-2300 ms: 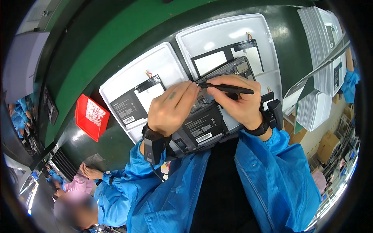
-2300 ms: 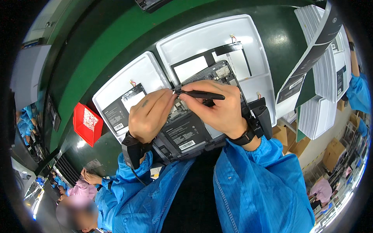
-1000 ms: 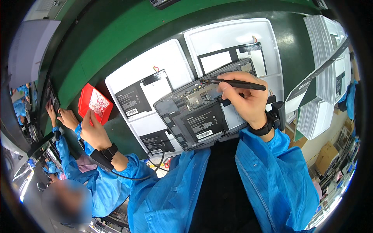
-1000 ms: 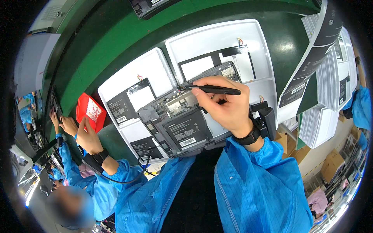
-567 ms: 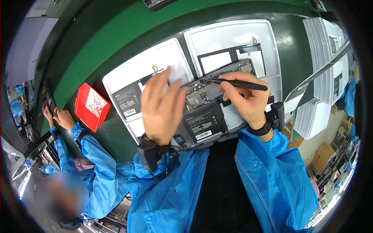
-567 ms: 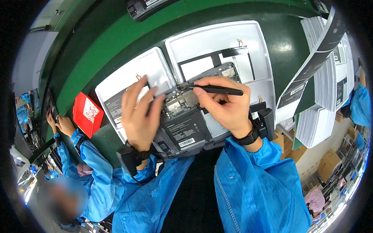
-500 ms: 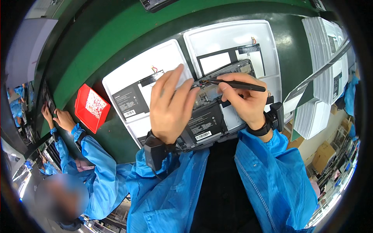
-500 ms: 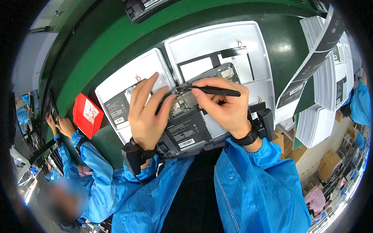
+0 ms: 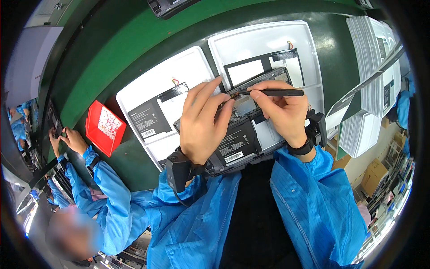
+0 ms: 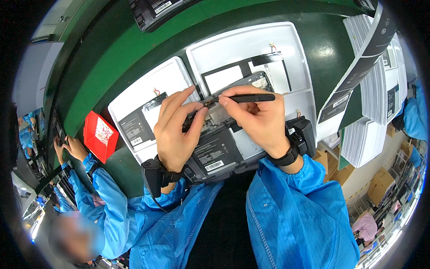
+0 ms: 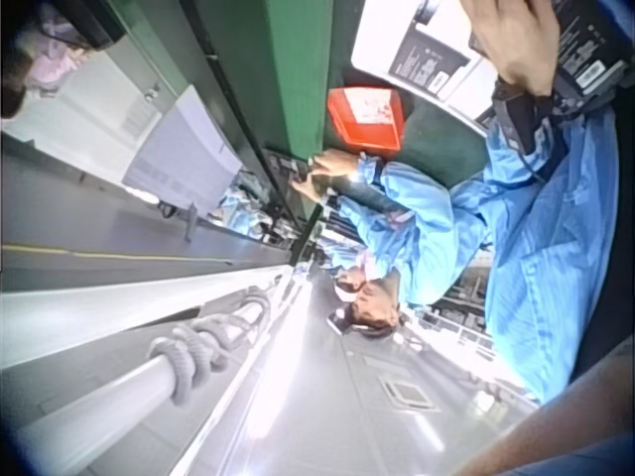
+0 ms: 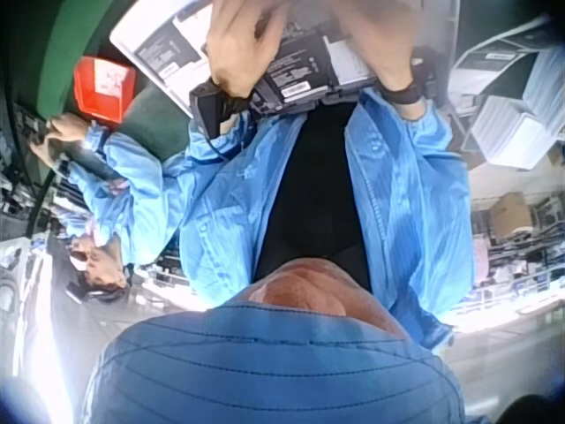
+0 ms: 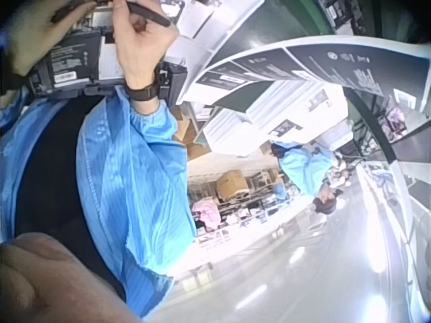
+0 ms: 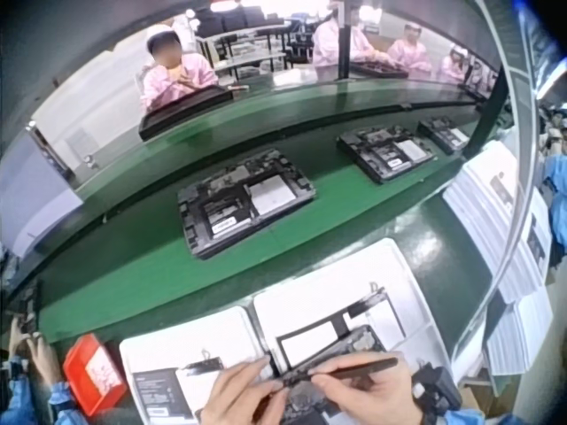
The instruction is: Assembling laptop components and applying labels on a factory assembly line.
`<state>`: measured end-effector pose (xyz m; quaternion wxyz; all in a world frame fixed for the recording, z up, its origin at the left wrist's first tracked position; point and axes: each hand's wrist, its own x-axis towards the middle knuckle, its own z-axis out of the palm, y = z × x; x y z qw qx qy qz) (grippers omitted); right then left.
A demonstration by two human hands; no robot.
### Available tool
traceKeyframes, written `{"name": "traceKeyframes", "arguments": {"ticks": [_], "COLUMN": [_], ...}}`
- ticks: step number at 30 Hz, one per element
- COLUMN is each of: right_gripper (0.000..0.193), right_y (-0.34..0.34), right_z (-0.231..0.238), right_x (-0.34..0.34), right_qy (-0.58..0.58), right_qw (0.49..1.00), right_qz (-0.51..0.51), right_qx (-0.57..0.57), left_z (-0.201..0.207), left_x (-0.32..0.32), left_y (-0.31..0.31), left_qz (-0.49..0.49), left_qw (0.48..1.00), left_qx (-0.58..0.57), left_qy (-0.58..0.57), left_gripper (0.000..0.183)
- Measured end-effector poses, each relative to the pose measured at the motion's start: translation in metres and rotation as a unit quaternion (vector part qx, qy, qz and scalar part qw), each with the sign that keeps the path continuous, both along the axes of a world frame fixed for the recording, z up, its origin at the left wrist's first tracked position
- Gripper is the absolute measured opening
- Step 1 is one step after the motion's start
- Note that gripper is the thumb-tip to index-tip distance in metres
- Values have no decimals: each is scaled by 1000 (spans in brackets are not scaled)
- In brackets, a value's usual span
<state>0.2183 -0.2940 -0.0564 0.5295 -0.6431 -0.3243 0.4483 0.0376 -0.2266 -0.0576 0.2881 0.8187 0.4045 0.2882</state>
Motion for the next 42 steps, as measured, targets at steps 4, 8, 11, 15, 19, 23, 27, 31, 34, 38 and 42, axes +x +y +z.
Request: {"name": "traceKeyframes", "arguments": {"ticks": [4,8,11,15,19,23,27,31,34,38,42], "right_gripper": [14,14,15,15,15,15,14,13,13,15,17], "right_y": [1,1,1,1,2,2,1,3,3,-3,0], "right_z": [-1,0,-1,-1,0,-2,-7,-5,-6,-7,-4], "right_x": [-2,-2,-2,-2,-2,-2,-2,-4,-3,2,-2], "right_qy": [-15,-12,-10,-11,-18,-30,-52,-70,-83,9,6], "right_qw": [1000,1000,1000,1000,1000,999,998,997,996,999,999], "right_qz": [7,16,12,13,15,21,16,36,18,7,-1], "right_qx": [6,4,7,2,-8,4,29,27,31,42,33], "left_z": [-2,-1,0,1,-2,5,4,2,0,2,0], "left_x": [-1,0,1,2,2,4,6,-6,-10,-11,-13], "left_y": [-2,-3,-3,-2,0,0,-2,-6,-6,-5,-5], "left_qz": [13,23,30,39,40,56,44,-8,-64,-80,-78], "left_qw": [1000,1000,999,999,999,997,997,999,986,983,983], "left_qx": [-3,-9,-18,-25,-18,-51,-61,34,118,123,127], "left_qy": [-4,2,3,1,6,21,12,41,100,113,111], "left_gripper": [14,13,13,13,15,13,14,21,31,32,33]}}
